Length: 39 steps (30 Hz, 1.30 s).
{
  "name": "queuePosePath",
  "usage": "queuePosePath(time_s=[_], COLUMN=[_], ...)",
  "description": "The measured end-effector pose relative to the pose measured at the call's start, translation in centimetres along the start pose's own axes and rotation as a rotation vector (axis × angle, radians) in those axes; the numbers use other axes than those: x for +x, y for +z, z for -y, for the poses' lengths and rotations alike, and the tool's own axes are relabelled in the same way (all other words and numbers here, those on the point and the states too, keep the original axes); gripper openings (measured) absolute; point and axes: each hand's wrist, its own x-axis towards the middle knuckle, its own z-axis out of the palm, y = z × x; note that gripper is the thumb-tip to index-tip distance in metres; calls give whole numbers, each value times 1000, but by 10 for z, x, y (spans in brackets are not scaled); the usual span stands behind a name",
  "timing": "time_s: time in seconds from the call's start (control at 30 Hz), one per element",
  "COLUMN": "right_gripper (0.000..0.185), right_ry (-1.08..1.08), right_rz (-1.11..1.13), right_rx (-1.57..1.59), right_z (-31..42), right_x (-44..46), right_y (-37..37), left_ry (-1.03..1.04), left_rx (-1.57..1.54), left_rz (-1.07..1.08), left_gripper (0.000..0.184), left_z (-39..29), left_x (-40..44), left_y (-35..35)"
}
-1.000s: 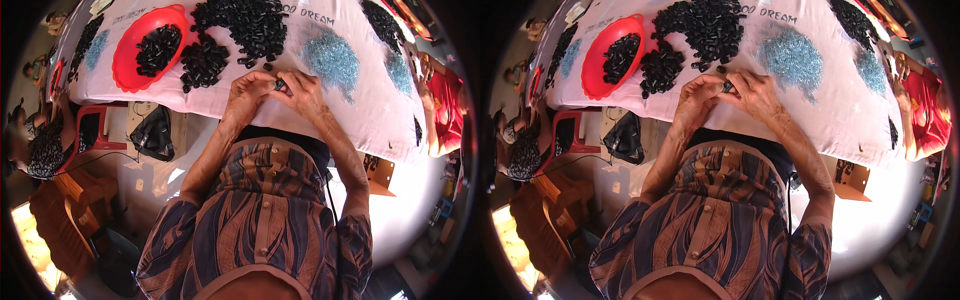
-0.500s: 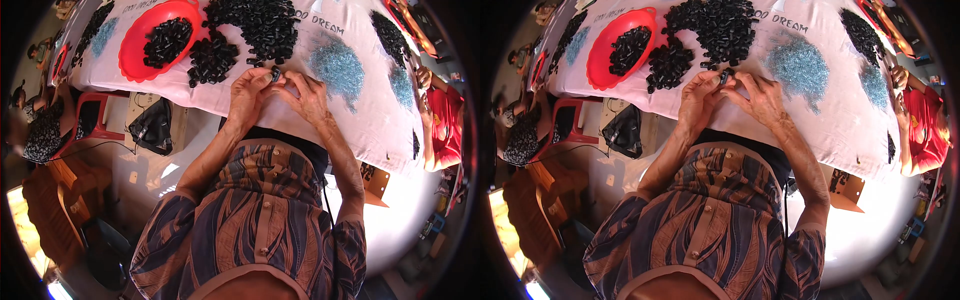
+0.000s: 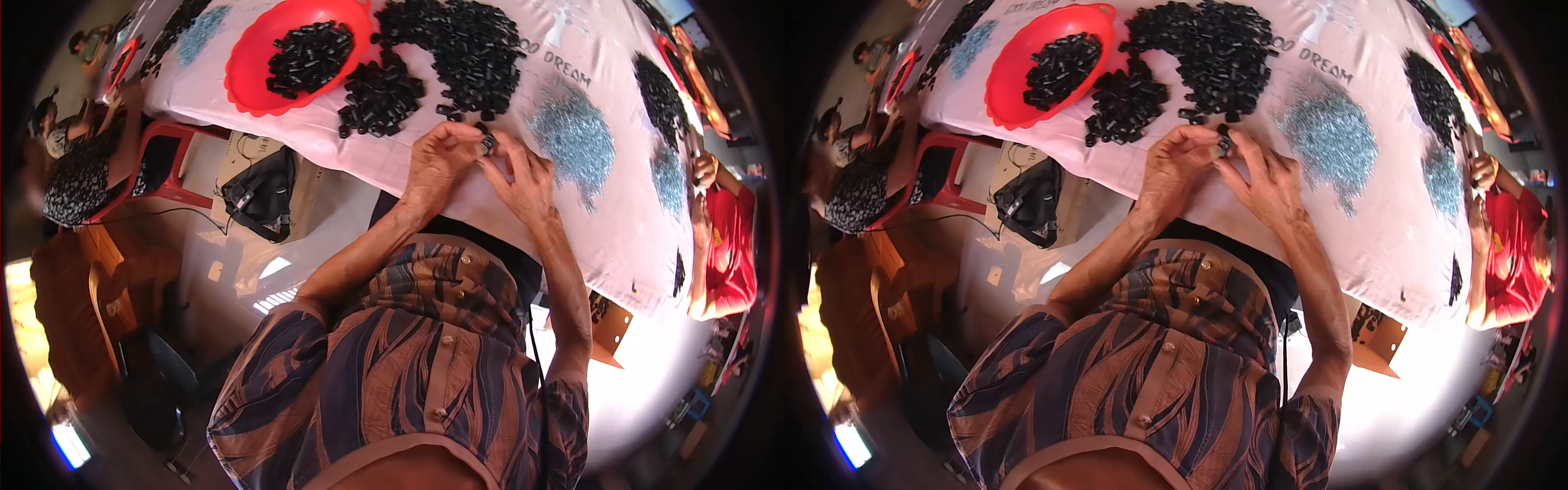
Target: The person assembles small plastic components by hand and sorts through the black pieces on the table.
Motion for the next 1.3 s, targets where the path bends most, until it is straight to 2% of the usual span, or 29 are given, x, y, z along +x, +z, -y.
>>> queuePosePath(time_s=[0.13, 0.2, 0.33, 0.4, 0.47, 0.53, 0.63, 0.73, 0.8, 0.93, 1.0, 1.07, 1.2, 1.3], right_gripper=[48, 48, 48, 44, 42, 39, 34, 31, 30, 28, 26, 25, 20, 18], right_ry=[-6, -52, -14, -6, -9, -16, -17, -10, -11, -5, -17, -8, -25, -13], right_rz=[20, -22, 14, 32, 28, 27, 24, 37, 40, 50, 23, 25, -15, -57], right_rx=[22, 55, 26, 16, 21, 22, 3, -11, -11, -20, -11, -7, -23, -30], right_z=[4, 4, 1, 0, 2, 1, 2, 1, 2, 2, 3, 3, 4, 1], right_x=[4, 6, 2, 1, 2, 4, 3, 3, 4, 4, 6, 6, 10, 8], right_y=[-1, -1, -6, -7, -6, -6, -6, -6, -7, -7, -8, -7, -8, -7], left_ry=[59, -47, -178, 48, 118, 274, 581, 561, 606, 601, 802, 858, 728, 513], left_rx=[7, -101, -107, 162, 279, 333, 604, 790, 984, 1159, 1235, 1152, 1050, 990], left_rz=[6, 24, -40, 36, -6, -59, -198, -472, -565, -597, -619, -628, -341, -134], left_gripper=[15, 14, 10, 8, 5, 6, 7, 10, 14, 18, 17, 15, 10, 9], left_z=[2, -3, -22, -36, -64, -92, -135, -159, -166, -172, -171, -165, -149, -120], left_x=[0, 1, 9, 12, 15, 20, 25, 31, 34, 40, 45, 42, 12, 6], left_y=[0, 0, -9, -20, -31, -47, -72, -93, -100, -103, -104, -99, -68, -60])
